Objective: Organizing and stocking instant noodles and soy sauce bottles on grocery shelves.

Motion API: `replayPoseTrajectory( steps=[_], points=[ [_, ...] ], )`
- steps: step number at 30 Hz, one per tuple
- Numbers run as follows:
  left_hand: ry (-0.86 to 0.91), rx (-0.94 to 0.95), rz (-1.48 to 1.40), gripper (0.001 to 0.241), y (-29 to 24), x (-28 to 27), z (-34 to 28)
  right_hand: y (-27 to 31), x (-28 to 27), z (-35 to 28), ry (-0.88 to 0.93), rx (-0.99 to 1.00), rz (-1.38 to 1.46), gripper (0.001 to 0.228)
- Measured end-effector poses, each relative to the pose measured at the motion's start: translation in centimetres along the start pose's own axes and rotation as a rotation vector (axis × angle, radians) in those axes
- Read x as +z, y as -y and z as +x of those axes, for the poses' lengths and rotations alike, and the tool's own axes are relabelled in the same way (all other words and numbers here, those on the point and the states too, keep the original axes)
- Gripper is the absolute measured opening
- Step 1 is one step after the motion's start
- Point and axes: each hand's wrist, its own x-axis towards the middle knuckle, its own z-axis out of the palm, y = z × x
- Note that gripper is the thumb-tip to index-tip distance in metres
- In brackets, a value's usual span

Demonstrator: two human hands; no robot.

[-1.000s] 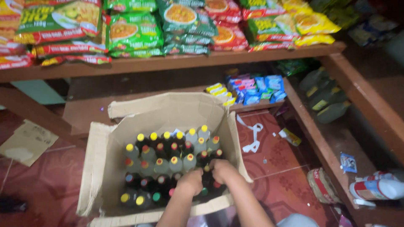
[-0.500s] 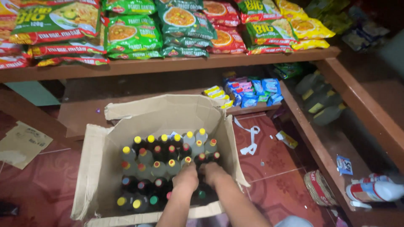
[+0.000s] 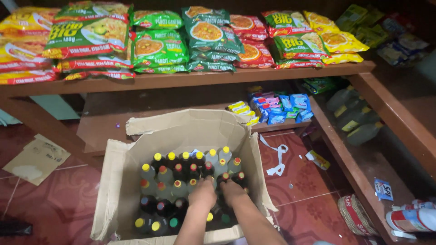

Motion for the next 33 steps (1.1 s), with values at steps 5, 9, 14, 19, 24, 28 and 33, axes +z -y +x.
replayPoseTrajectory(
  steps=[5, 9, 14, 19, 24, 28, 33],
  points=[
    [-0.042, 0.14, -0.056, 0.036, 2.1, 0.9, 1.3, 2.7, -6.3, -5.3, -0.068, 0.04, 0.17, 0.047],
    [-0.007, 0.277, -0.15, 0.05, 4.7, 4.4, 6.1, 1.4, -8.9, -6.3, -0.232, -0.145, 0.279, 0.027],
    [0.075, 0.387, -0.3, 0.082, 2.5, 2.0, 3.9, 1.8, -15.3, -8.5, -0.341, -0.214, 0.197, 0.024],
    [0.181, 0.478, -0.585, 0.091, -0.3, -0.4, 1.4, 4.0, -21.1, -11.3, -0.376, -0.105, 0.215, 0.041],
    [0.238, 0.559, -0.835, 0.091, -2.2, -1.2, -0.7, 5.7, -23.4, -12.5, -0.603, 0.039, 0.214, 0.051],
    [0.13, 0.589, -0.899, 0.092, -2.8, -0.7, 0.5, 4.6, -22.4, -11.2, -0.732, -0.004, 0.224, 0.054],
    [0.178, 0.542, -1.056, 0.077, -0.9, 1.5, 2.5, 2.8, -17.3, -10.0, -0.543, -0.129, 0.998, 0.062]
  ],
)
